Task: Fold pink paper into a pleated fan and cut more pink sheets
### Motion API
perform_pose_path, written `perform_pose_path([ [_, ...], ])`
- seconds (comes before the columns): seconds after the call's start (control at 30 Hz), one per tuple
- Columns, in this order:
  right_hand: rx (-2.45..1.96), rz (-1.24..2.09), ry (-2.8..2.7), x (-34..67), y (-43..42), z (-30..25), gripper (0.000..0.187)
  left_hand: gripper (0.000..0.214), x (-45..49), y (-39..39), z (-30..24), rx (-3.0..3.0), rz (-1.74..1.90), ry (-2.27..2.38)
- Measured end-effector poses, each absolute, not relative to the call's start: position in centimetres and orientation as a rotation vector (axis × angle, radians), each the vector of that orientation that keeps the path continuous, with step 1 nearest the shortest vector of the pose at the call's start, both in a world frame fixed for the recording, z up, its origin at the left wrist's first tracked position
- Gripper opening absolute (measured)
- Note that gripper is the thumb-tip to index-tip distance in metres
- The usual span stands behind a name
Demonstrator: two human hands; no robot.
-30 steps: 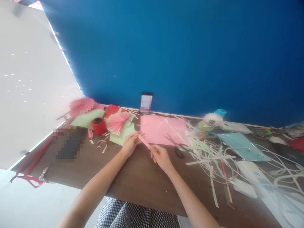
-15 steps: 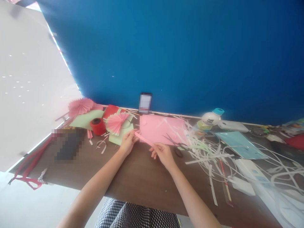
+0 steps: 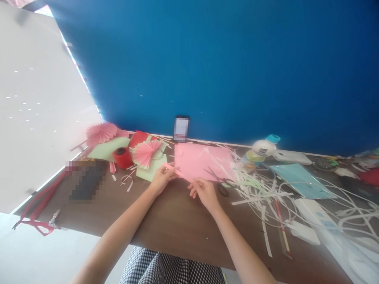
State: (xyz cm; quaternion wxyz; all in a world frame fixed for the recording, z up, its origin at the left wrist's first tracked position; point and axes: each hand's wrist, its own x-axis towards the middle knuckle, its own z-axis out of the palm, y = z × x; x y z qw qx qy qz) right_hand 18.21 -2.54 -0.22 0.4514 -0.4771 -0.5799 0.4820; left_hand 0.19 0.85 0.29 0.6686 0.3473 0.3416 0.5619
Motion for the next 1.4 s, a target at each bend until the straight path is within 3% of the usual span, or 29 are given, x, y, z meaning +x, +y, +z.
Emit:
perform_pose_path([
  [0.1, -1.193, 1.179, -1.456, 18.3, -2.6, -0.4, 0.032, 0.035, 0.4, 0.7, 0.2, 0.793, 1.263, 0.765],
  [0.33, -1.191, 0.645, -1.645, 18.0, -3.0, -0.2, 0.017, 0.031, 0.7, 0.5, -0.1, 0.786, 1.280, 0.815],
  [0.6, -1.286, 0.814, -1.480, 18.4, -2.9, -0.3, 0.022, 0.036, 0.7, 0.3, 0.3, 0.877, 1.204, 0.851],
  [0.93, -1.174, 1.281, -1.164, 19.2, -2.0, -0.3, 0.024, 0.035, 0.3, 0.3, 0.4, 0.910, 1.124, 0.778],
  [1.13, -1.096, 1.389, -1.368, 19.1, -2.6, 0.5, 0.022, 0.031, 0.2, 0.5, 0.2, 0.736, 1.138, 0.756],
  [1.27, -1.077, 1.279, -1.554, 18.8, -3.0, 0.9, 0.021, 0.035, 0.3, 0.6, 0.2, 0.733, 1.152, 0.791],
  [1.4, -1.148, 0.837, -1.625, 18.6, -3.0, 0.5, 0.025, 0.041, 0.7, -0.1, 0.3, 0.956, 1.025, 0.843],
])
